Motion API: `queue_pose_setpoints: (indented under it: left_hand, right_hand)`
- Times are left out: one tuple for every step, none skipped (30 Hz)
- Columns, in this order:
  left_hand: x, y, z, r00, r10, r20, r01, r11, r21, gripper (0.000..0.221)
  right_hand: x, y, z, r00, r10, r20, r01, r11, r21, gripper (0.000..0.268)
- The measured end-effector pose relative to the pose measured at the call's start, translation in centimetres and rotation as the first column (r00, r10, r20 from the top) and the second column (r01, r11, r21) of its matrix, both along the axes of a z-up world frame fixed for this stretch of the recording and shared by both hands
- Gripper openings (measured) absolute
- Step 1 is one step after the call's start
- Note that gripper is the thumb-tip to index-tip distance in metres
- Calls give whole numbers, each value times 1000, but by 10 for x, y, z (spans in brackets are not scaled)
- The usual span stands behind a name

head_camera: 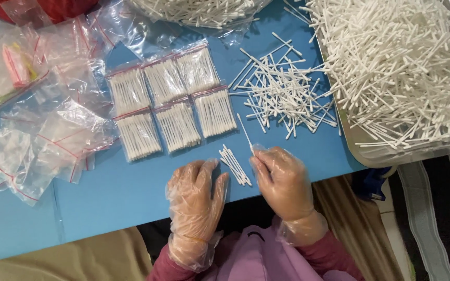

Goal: The person puts multiple small bundles of swabs into clear plastic bags by hand and seals the bags.

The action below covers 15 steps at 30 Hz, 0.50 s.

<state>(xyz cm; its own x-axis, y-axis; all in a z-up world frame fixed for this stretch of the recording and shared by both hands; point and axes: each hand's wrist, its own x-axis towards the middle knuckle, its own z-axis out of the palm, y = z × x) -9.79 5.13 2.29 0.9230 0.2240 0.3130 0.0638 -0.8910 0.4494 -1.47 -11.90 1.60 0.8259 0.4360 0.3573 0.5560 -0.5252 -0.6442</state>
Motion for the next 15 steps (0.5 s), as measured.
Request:
queue_pose_setpoints:
  left_hand:
    - [0,-2,0,1000,1,2,-1,1000,1,28]
    - [0,-4,1,999,2,-32,-2,1000,18,35]
    - [0,-6,1,998,4,-66,-2,999,36,43]
    - [1,-8,-2,998,10,-68,-7,999,35,43]
    - [2,-10,-4,995,33,-96,-28,999,45,45]
    - [5,-12,-7,991,50,-121,-44,998,55,47]
    - [6,-12,-7,992,51,-120,-44,998,55,47]
    - [8,-12,-8,991,47,-122,-40,998,58,44]
    - [9,-12,-8,991,43,-124,-36,998,61,42]
    - [10,-11,-7,991,44,-123,-37,998,59,42]
    - [10,-10,-6,993,27,-119,-23,999,34,38]
    - [11,-8,-5,993,12,-115,-10,1000,12,35]
    - [12,-8,-5,993,14,-116,-13,1000,11,35]
    - [12,-8,-5,994,17,-103,-16,1000,10,33]
    - [12,-8,-5,996,20,-91,-20,1000,9,32]
  right_hand:
    - [-1,4,-2,1000,1,2,-1,1000,1,8]
    - [-1,8,-5,1000,2,-6,-2,999,-48,11]
    - [-2,12,-7,1000,1,-14,-3,995,-97,14]
    - [-1,14,-6,1000,7,-17,-8,995,-97,14]
    - [-1,17,-5,999,18,-43,-22,996,-83,12]
    - [0,19,-4,997,25,-67,-30,997,-69,10]
    - [2,16,-4,998,25,-66,-30,997,-69,10]
    - [3,14,-4,994,8,-110,-10,1000,-18,13]
    - [5,11,-3,988,-6,-154,11,999,32,17]
    - [7,6,-5,988,-5,-153,10,1000,30,17]
    - [10,2,-7,983,-74,-169,81,996,34,16]
    - [13,-2,-9,972,-140,-187,150,988,38,16]
    - [17,-2,-7,973,-138,-187,147,988,37,16]
    - [20,-2,-5,974,-111,-199,116,993,13,11]
    - [22,-2,-3,974,-85,-212,84,996,-10,7]
